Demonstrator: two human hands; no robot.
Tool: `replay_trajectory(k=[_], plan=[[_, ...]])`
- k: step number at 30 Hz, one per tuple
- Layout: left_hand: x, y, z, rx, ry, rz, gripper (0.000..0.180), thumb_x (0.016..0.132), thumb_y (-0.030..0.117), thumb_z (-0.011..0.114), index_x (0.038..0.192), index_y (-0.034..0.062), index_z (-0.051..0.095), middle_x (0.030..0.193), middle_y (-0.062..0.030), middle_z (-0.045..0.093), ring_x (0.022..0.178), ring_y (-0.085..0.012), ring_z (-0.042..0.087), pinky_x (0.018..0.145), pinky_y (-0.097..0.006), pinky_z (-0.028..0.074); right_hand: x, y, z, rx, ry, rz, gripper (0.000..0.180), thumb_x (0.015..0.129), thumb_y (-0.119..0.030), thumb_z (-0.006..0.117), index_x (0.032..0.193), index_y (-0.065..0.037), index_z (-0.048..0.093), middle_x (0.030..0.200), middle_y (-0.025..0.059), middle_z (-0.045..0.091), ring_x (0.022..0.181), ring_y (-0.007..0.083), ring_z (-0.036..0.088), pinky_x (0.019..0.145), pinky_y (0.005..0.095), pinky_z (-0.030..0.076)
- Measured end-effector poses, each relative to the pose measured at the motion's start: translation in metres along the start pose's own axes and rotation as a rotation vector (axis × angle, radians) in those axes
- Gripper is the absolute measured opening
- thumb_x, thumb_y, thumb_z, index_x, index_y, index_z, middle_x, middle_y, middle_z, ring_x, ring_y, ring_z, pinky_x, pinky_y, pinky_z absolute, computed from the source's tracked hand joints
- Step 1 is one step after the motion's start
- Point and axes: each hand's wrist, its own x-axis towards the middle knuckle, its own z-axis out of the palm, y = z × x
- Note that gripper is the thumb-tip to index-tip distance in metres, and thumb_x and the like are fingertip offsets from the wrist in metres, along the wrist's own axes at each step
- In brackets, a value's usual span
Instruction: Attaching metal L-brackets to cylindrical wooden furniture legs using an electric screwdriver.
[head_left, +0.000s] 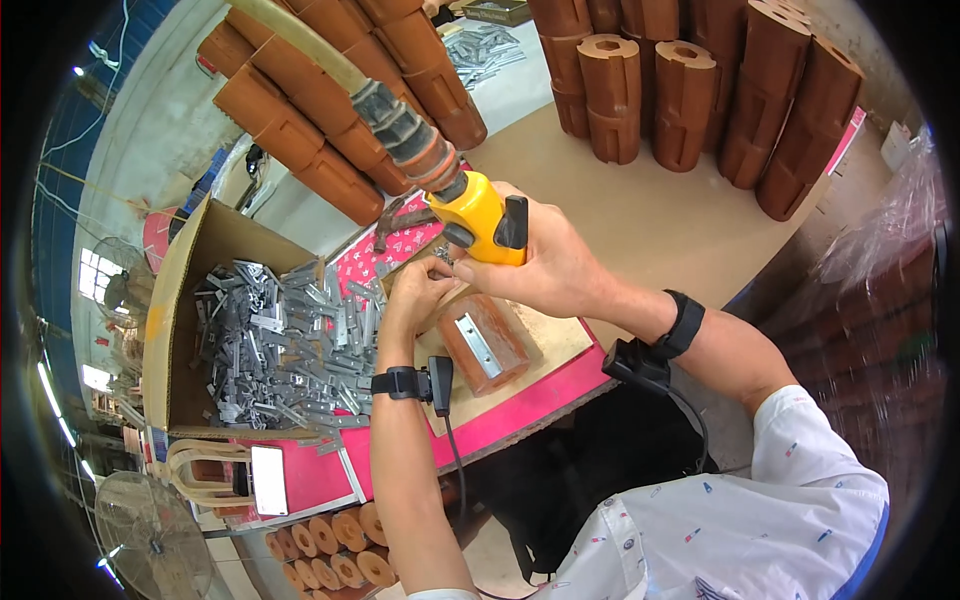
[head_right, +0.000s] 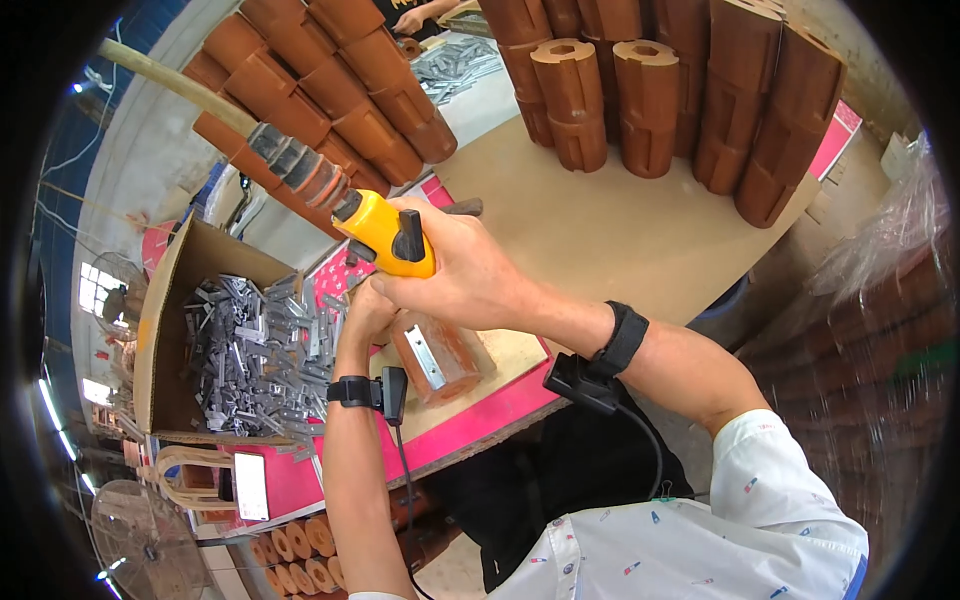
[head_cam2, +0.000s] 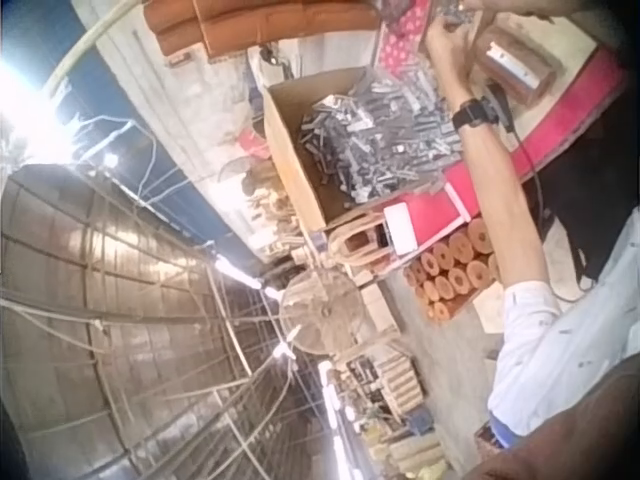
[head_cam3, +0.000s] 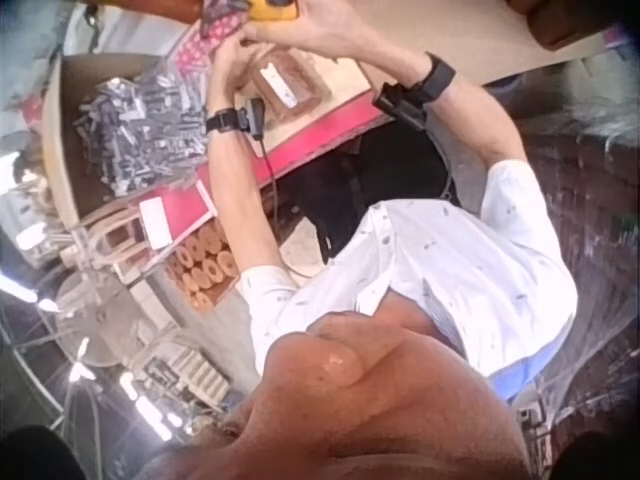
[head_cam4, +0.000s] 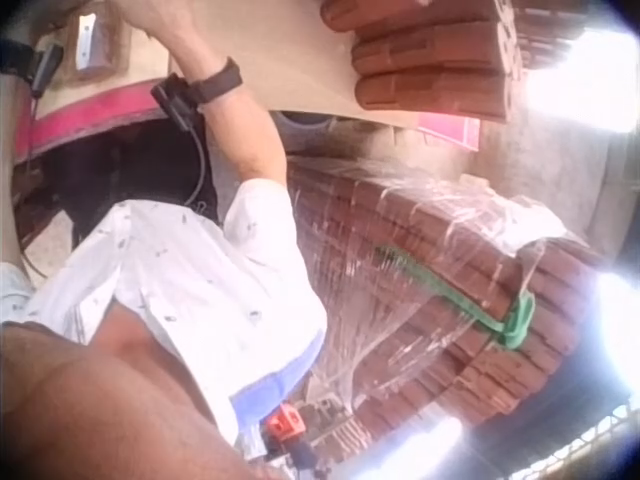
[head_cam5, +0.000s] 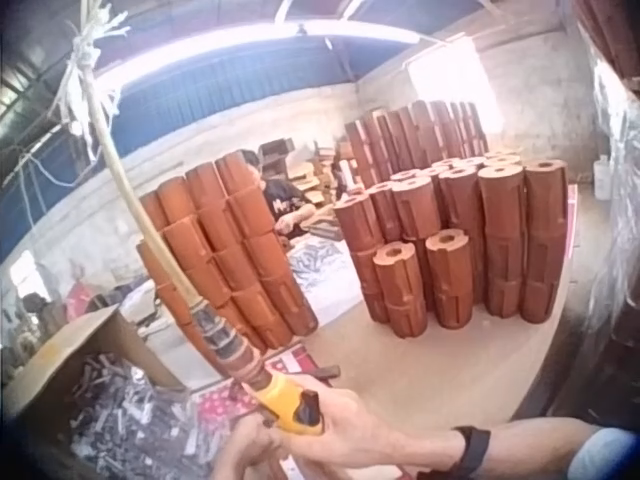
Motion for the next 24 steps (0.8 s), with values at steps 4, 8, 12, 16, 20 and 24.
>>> replay_trajectory(k=[4,8,12,16,20,24], plan=[[-0.002,0.003,0.001,0.154,0.041,-0.011,0.023,0.077,0.015,0.068,0.085,-0.0057,0.066,0.077,-0.0191,0.066,0.072,-0.0259,0.064,0.07,-0.036,0.049,0.002,0.004,-0.004,-0.017,-0.009,-0.011,0.041,0.083,-0.008,0.069,0.119,-0.001,0.051,0.094,0.002,0.062,0.086,0.0069,0.057,0.078,0.0242,0.048],[-0.005,0.001,0.001,0.204,0.167,0.01,0.02,0.078,0.013,0.066,0.087,-0.0048,0.066,0.075,-0.0185,0.066,0.069,-0.0264,0.064,0.069,-0.036,0.05,0.002,0.006,-0.001,-0.032,-0.003,-0.009,0.043,0.082,-0.007,0.07,0.12,-0.001,0.051,0.095,0.0021,0.061,0.086,0.0069,0.057,0.077,0.0244,0.048],[-0.01,0.007,-0.003,0.072,0.221,-0.085,0.02,0.077,0.011,0.066,0.091,-0.004,0.066,0.075,-0.0169,0.067,0.07,-0.0251,0.065,0.068,-0.035,0.05,0.002,0.005,0.0,0.002,0.019,-0.026,0.043,0.081,-0.008,0.07,0.119,-0.001,0.051,0.093,0.0019,0.061,0.085,0.0069,0.056,0.077,0.0245,0.048],[-0.016,0.006,-0.003,0.02,0.287,-0.113,0.017,0.078,0.008,0.066,0.09,-0.0036,0.064,0.076,-0.0141,0.066,0.072,-0.0212,0.065,0.067,-0.033,0.05,0.003,-0.002,0.0,-0.041,0.009,-0.012,0.043,0.081,-0.011,0.071,0.118,-0.001,0.052,0.093,0.0023,0.061,0.084,0.0077,0.056,0.076,0.0254,0.048],[-0.029,0.01,-0.009,-0.07,0.373,-0.072,0.011,0.083,0.004,0.063,0.091,-0.0027,0.063,0.079,-0.0085,0.065,0.072,-0.0161,0.064,0.066,-0.028,0.05,0.002,-0.005,0.008,-0.002,-0.006,0.001,0.042,0.082,-0.013,0.071,0.117,-0.001,0.052,0.093,0.0027,0.062,0.083,0.0082,0.056,0.075,0.0261,0.047],[-0.05,0.038,-0.019,-0.286,0.345,-0.219,0.013,0.089,0.002,0.06,0.101,-0.0019,0.059,0.084,-0.0055,0.065,0.075,-0.0107,0.063,0.065,-0.022,0.049,0.004,-0.014,0.004,-0.024,0.001,0.012,0.041,0.082,-0.013,0.071,0.116,-0.001,0.052,0.092,0.0021,0.062,0.084,0.0084,0.056,0.075,0.0263,0.048]])
